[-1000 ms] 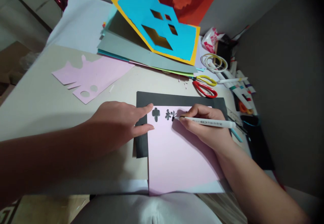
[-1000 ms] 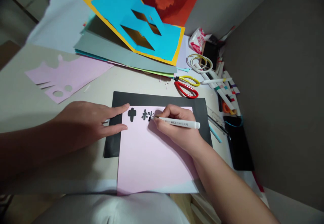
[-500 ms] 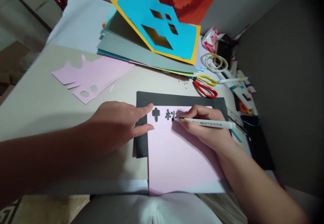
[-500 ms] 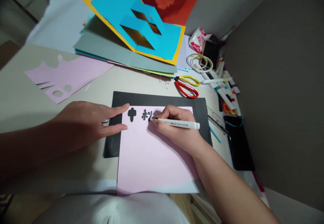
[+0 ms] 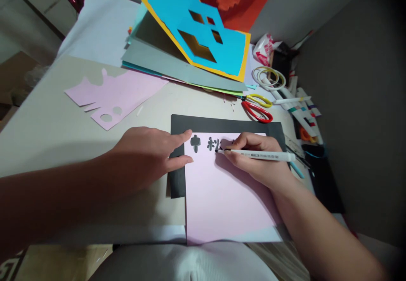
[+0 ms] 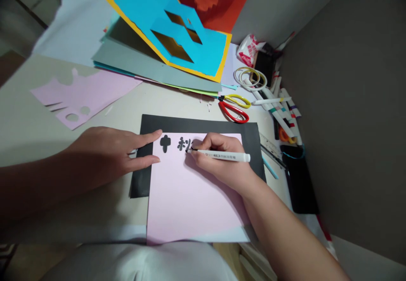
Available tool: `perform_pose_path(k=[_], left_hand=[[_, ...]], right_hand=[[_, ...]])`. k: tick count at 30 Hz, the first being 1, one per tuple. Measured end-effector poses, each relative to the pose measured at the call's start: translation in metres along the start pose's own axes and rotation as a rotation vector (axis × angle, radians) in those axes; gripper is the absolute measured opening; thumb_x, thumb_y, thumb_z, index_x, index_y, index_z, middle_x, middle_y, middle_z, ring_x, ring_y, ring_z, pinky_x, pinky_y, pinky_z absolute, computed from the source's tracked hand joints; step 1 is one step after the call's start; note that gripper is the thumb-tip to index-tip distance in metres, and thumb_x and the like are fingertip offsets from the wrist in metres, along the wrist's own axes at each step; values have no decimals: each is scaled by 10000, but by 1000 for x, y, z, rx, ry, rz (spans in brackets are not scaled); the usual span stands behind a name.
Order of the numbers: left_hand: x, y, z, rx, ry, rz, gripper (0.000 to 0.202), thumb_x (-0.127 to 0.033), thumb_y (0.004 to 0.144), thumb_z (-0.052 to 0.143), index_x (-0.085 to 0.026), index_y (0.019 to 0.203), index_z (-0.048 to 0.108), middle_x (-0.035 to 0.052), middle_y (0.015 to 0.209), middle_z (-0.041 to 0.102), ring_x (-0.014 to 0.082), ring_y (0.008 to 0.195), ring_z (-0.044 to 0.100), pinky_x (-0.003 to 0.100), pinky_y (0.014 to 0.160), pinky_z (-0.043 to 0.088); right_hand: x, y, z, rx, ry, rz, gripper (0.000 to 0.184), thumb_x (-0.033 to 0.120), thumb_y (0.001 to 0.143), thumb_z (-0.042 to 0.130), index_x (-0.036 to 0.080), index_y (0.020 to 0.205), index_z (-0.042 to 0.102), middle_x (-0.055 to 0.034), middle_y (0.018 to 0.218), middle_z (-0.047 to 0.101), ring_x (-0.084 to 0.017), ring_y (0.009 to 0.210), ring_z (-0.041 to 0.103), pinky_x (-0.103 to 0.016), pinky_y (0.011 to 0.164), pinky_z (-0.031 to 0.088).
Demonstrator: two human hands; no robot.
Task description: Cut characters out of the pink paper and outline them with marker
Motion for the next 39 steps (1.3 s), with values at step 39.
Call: perform_pose_path(k=[39], left_hand=[[0,-1,2,-37,38,32,550,-526,995,442,-248,1468,480,40,793,720,228,732,639,324,575,251]], right_hand=[[-2,0,-2,-20,-5,-36,183,155,734,744,200,632,598,7,657,627,-112,609,505,-245,570,401]])
Point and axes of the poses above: each hand's wrist, its own y-axis towards the middle knuckle, its own z-axis out of the palm, x = y × z, the point moved 4 cm from there along y, towards the middle knuckle
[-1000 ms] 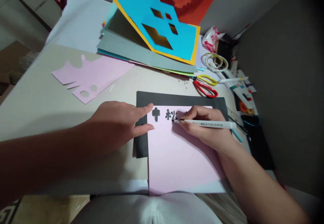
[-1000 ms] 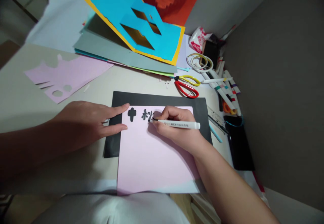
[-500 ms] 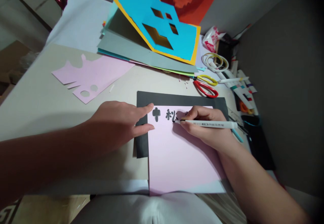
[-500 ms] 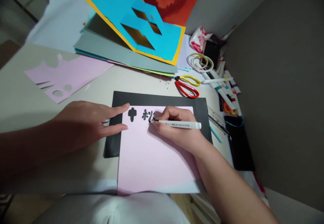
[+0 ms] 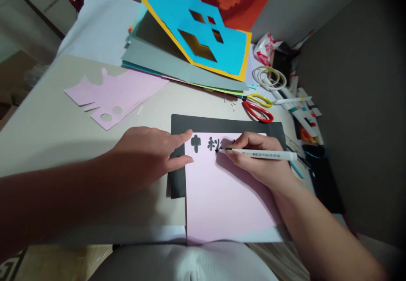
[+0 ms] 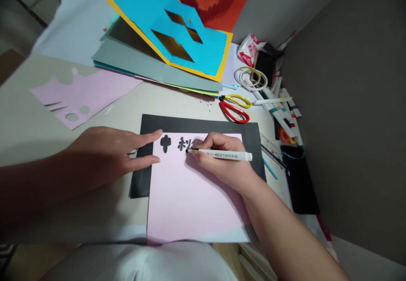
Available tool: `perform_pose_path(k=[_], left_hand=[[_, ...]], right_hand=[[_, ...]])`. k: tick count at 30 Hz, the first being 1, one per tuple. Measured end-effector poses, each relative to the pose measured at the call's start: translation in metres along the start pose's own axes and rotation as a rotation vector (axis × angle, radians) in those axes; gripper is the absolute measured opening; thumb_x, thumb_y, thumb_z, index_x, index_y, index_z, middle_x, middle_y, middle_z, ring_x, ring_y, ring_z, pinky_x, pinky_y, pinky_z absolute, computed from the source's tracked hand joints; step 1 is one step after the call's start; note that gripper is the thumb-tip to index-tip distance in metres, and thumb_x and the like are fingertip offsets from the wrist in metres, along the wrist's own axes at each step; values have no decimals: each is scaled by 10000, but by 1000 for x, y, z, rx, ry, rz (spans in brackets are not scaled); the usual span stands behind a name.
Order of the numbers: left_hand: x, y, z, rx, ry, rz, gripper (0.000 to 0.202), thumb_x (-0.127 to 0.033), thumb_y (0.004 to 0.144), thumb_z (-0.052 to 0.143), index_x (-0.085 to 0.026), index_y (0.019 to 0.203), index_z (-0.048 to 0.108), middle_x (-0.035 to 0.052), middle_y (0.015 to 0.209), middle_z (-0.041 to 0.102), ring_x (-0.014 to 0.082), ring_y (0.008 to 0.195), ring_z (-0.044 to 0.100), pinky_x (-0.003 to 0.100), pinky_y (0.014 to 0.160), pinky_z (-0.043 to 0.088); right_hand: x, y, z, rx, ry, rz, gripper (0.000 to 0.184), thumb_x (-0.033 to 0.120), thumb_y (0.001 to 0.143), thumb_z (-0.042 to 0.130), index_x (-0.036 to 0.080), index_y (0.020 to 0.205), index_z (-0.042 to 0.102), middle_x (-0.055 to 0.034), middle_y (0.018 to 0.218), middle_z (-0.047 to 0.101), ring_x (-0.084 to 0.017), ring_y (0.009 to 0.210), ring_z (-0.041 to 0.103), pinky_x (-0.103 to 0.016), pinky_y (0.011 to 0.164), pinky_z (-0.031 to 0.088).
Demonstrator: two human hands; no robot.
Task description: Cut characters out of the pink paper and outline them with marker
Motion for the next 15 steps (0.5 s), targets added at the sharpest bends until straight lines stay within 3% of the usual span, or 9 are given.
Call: perform_pose_path(k=[15], left_hand=[[-1,1,-1,52,-26,-29,587,-557,978,472,-254,1482,461,46,853,738,241,765,664,317,587,231]], right_hand=[[2,1,2,47,-3,3,200,205,756,749,200,632,593,2,659,618,-114,607,499,-252,564,398]])
Point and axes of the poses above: each hand's wrist, its own y-axis towards the middle knuckle, its own z-axis out of the palm, x = y × z, the point moved 4 cm from there along y, towards the middle knuckle
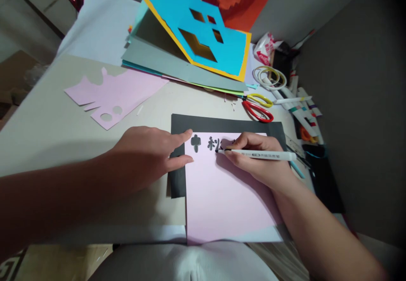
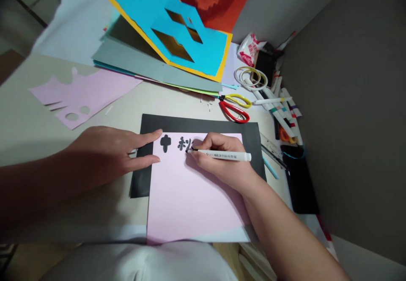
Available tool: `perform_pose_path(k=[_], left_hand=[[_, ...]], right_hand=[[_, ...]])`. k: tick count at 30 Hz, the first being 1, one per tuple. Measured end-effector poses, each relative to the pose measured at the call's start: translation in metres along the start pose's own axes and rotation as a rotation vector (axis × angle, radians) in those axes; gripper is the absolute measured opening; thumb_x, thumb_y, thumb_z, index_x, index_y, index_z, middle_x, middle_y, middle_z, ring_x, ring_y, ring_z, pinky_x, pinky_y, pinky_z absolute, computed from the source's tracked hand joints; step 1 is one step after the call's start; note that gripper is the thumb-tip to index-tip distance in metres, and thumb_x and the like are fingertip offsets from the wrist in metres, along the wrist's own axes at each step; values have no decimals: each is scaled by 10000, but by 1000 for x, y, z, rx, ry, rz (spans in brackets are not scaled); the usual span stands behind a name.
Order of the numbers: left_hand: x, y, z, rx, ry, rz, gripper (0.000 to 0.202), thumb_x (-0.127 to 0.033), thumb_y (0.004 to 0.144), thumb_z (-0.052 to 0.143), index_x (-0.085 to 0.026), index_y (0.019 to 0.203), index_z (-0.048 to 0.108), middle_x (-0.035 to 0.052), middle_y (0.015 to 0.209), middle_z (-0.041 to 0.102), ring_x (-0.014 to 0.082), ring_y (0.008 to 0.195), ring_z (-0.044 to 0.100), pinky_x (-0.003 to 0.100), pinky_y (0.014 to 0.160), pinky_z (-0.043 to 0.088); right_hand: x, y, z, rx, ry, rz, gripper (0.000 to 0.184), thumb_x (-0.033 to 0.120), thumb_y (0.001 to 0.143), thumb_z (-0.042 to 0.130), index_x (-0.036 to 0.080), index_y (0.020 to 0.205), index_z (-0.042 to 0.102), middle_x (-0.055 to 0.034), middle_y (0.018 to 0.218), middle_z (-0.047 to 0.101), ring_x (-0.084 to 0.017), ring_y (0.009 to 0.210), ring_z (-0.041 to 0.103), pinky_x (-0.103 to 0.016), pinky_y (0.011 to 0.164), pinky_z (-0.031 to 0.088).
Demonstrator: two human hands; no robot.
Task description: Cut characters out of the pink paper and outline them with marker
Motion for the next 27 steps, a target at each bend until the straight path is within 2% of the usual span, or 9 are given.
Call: perform_pose_path(k=[9,13,21,27], left_hand=[[0,0,0,-5,-13,-3,574,-518,979,494,-255,1487,457,48,848,736,236,777,654,326,591,254],[0,1,2,-43,12,17,579,-546,981,470,-255,1482,466,51,837,732,232,758,653,326,594,264],[1,6,-3,157,-49,-57,609,-540,969,488,-289,1517,400,81,994,756,263,846,681,316,591,296],[1,8,-6,170,-76,-101,581,-522,948,527,-316,1486,454,82,970,762,277,822,683,307,584,292]], right_hand=[[-3,-2,-2,20,2,2,159,133,744,731,201,657,615,-8,692,632,-139,659,538,-270,587,399],[-3,-1,-2,16,-4,14,180,130,746,725,201,645,594,14,648,582,-118,615,480,-257,559,376],[-4,-1,-2,0,27,47,188,132,721,737,198,645,579,25,645,575,-106,594,452,-249,546,354],[-3,-1,-4,-26,-6,55,192,147,729,736,201,630,581,30,604,545,-103,565,420,-250,519,335]])
Point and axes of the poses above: each hand's wrist, its own y-axis towards the middle knuckle, its own z-axis out of the palm, x = y × z, the point moved 4 cm from there along y, towards the middle knuckle
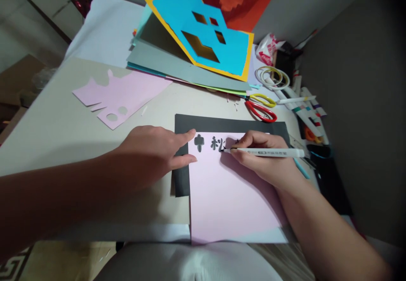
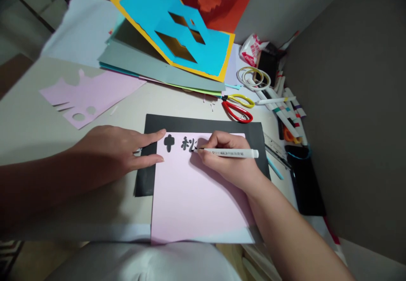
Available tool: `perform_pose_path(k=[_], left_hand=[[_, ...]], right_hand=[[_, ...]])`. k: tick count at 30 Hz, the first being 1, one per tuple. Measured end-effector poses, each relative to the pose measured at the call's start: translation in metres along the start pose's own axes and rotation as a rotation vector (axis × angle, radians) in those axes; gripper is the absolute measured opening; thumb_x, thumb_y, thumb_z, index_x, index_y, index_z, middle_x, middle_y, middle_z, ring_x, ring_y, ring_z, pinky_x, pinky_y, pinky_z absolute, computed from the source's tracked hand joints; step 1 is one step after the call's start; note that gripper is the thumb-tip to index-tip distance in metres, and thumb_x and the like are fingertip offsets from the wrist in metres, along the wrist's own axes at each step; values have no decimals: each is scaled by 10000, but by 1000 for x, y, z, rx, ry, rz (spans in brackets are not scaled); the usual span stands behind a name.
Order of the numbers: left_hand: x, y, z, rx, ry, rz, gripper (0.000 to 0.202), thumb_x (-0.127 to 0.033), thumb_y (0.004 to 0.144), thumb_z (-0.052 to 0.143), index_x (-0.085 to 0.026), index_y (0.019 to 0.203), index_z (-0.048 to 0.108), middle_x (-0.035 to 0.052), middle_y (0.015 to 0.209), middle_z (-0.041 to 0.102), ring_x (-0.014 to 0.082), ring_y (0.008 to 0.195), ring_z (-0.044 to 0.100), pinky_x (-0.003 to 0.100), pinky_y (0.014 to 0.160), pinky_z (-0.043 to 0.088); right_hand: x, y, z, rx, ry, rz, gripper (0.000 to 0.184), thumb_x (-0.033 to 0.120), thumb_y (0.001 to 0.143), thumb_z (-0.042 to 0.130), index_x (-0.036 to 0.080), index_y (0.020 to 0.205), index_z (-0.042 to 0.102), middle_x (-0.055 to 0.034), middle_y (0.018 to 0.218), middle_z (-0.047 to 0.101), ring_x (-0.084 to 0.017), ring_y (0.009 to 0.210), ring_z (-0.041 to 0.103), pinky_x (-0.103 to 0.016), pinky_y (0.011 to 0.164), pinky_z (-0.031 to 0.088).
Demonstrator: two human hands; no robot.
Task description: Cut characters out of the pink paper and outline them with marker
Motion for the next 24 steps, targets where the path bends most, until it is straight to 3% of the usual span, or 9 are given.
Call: perform_pose_path(k=[13,24], left_hand=[[1,-5,5,-109,80,78,570,-529,992,450,-277,1503,425,55,908,742,239,797,646,308,589,232],[0,-7,4,-125,83,102,580,-530,994,445,-249,1501,437,67,891,740,260,815,663,331,597,269]], right_hand=[[-1,1,0,-65,52,14,199,157,723,753,197,617,589,26,602,557,-99,567,435,-244,530,349],[-1,1,1,-17,37,-15,183,163,734,750,200,633,602,13,628,573,-116,601,454,-259,541,356]])
Point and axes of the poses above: each hand's wrist, its own y-axis towards the middle knuckle, its own z-axis out of the palm, x = y × z, the point moved 4 cm from there along y, towards the middle knuckle
